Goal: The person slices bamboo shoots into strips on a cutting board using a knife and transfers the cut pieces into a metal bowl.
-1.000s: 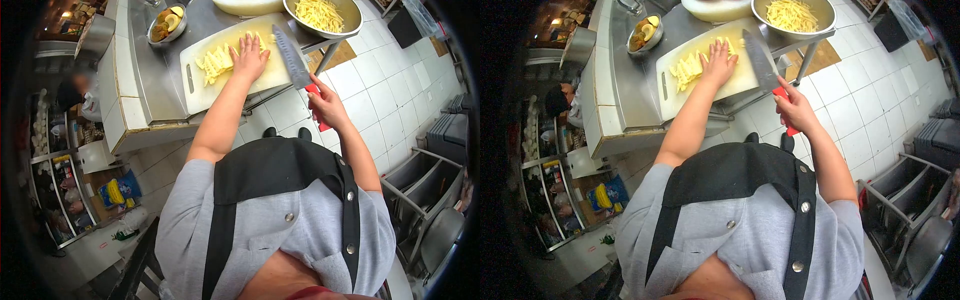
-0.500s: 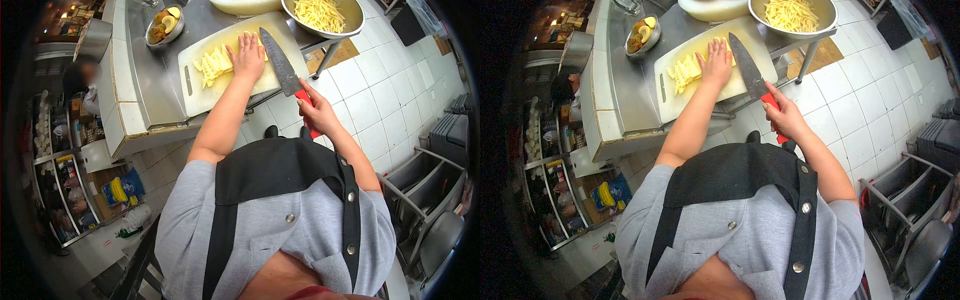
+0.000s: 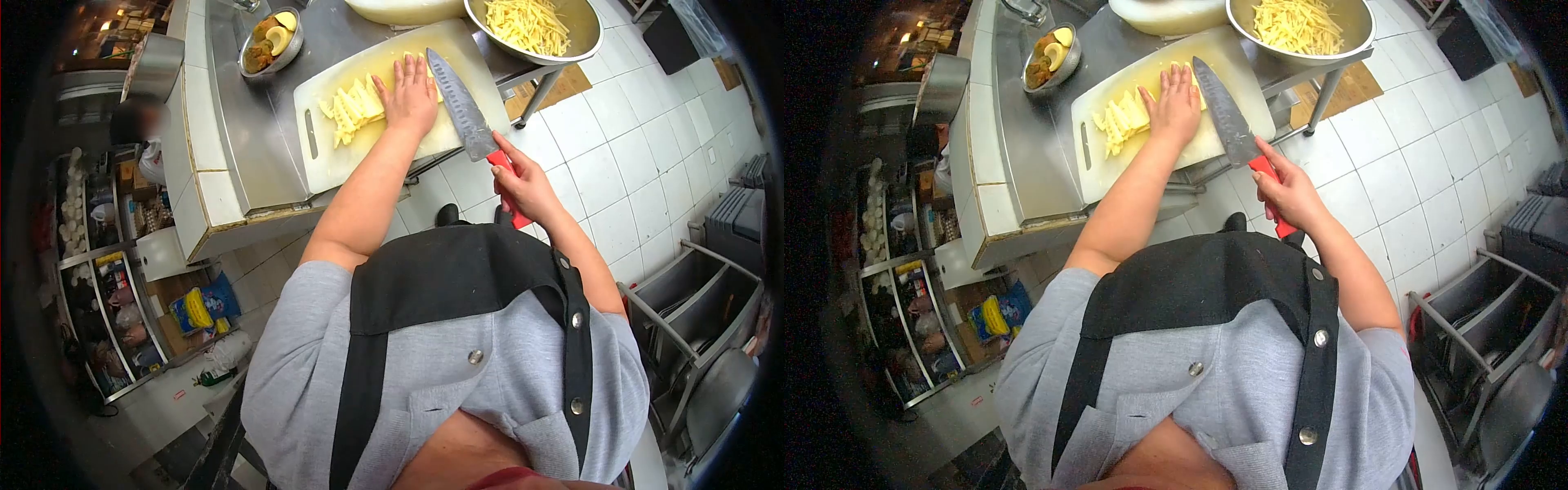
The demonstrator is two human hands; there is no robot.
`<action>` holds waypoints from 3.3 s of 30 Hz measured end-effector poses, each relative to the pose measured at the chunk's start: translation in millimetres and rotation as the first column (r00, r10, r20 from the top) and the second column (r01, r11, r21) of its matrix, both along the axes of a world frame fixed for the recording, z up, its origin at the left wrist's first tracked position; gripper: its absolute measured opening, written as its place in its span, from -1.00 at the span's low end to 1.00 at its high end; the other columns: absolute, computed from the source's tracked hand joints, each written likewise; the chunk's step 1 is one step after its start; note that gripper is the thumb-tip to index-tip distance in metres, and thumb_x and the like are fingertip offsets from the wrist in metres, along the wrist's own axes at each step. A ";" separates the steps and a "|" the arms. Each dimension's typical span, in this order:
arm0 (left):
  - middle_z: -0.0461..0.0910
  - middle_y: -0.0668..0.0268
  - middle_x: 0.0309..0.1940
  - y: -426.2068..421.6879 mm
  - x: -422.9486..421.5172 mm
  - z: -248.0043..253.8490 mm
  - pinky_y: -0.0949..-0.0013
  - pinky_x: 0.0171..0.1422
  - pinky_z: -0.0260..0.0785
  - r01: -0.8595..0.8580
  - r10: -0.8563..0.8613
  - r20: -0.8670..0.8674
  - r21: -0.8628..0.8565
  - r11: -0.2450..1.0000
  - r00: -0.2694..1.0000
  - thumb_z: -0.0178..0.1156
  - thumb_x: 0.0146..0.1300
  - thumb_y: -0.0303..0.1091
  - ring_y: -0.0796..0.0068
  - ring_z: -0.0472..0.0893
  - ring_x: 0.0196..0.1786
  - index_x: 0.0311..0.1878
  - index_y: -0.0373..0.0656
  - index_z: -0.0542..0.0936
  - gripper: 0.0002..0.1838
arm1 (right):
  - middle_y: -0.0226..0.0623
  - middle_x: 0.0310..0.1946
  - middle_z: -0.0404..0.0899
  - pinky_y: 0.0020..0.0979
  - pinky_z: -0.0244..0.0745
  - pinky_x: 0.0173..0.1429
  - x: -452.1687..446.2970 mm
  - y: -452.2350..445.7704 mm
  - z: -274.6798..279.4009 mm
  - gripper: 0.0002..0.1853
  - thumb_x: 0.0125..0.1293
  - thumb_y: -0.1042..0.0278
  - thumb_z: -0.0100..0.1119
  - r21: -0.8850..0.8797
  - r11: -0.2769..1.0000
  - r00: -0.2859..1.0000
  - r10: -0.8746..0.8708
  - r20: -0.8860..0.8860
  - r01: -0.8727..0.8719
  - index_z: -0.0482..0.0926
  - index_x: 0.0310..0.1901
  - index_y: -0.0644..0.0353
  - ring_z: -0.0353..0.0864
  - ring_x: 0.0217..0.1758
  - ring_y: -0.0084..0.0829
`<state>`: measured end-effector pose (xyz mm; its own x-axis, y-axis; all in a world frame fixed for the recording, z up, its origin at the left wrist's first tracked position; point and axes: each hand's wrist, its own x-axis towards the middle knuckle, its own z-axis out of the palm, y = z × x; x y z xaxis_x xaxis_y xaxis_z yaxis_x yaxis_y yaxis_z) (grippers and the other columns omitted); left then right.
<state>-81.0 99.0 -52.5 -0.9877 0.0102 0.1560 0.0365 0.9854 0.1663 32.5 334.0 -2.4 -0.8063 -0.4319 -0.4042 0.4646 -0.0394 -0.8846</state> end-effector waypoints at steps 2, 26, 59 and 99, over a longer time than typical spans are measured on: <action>0.07 0.22 0.49 0.2 -0.2 -0.4 -0.35 0.46 -0.54 -0.004 0.004 0.011 -0.014 1.000 1.000 -0.27 0.44 -0.11 0.16 0.02 0.53 0.46 -0.06 0.17 -0.44 | -0.40 -0.57 0.40 -0.53 0.32 -0.60 -1.3 0.3 1.3 -0.36 0.37 0.35 0.04 0.012 1.000 1.000 0.004 0.002 -0.004 0.10 0.46 0.05 0.31 -0.70 -0.63; 0.05 0.11 0.48 1.4 0.1 -1.3 -0.34 0.46 -0.55 -0.012 0.012 -0.036 0.008 1.000 0.999 -0.26 0.45 -0.10 0.07 -0.04 0.54 0.44 -0.15 0.17 -0.43 | -0.42 -0.56 0.41 -0.48 0.40 -0.61 -33.0 -22.6 10.9 -0.36 0.31 0.36 0.01 0.130 0.984 0.992 0.127 -0.023 -0.123 0.16 0.44 -0.06 0.38 -0.71 -0.59; -0.06 -0.18 0.46 26.5 -22.5 13.4 0.05 0.57 -0.29 -0.144 0.161 -0.004 0.430 0.891 0.987 -0.08 0.39 0.00 -0.06 -0.07 0.53 0.43 -0.38 0.06 -0.26 | -0.43 -0.60 0.38 -0.48 0.38 -0.62 -27.2 -6.9 14.2 -0.34 0.31 0.41 0.05 0.262 0.965 0.994 0.037 -0.103 -0.009 0.15 0.45 -0.07 0.36 -0.71 -0.59; 0.27 -0.03 0.35 -147.8 40.1 21.8 -0.02 0.42 0.05 -0.198 0.325 -0.114 0.593 0.780 0.939 -0.05 0.38 -0.27 -0.03 0.21 0.42 0.32 -0.23 0.31 -0.52 | 0.06 -0.33 0.60 -0.26 0.53 -0.14 7.6 -71.1 53.0 -0.36 0.20 0.41 0.07 0.663 0.740 0.898 0.210 -0.386 0.112 0.24 0.36 0.13 0.63 -0.34 -0.13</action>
<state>-40.9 -48.8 -30.7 -0.8853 -0.3965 0.2428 -0.1144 0.6920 0.7128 40.1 262.8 50.6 -0.9443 -0.2307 -0.2347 0.0372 0.6338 -0.7726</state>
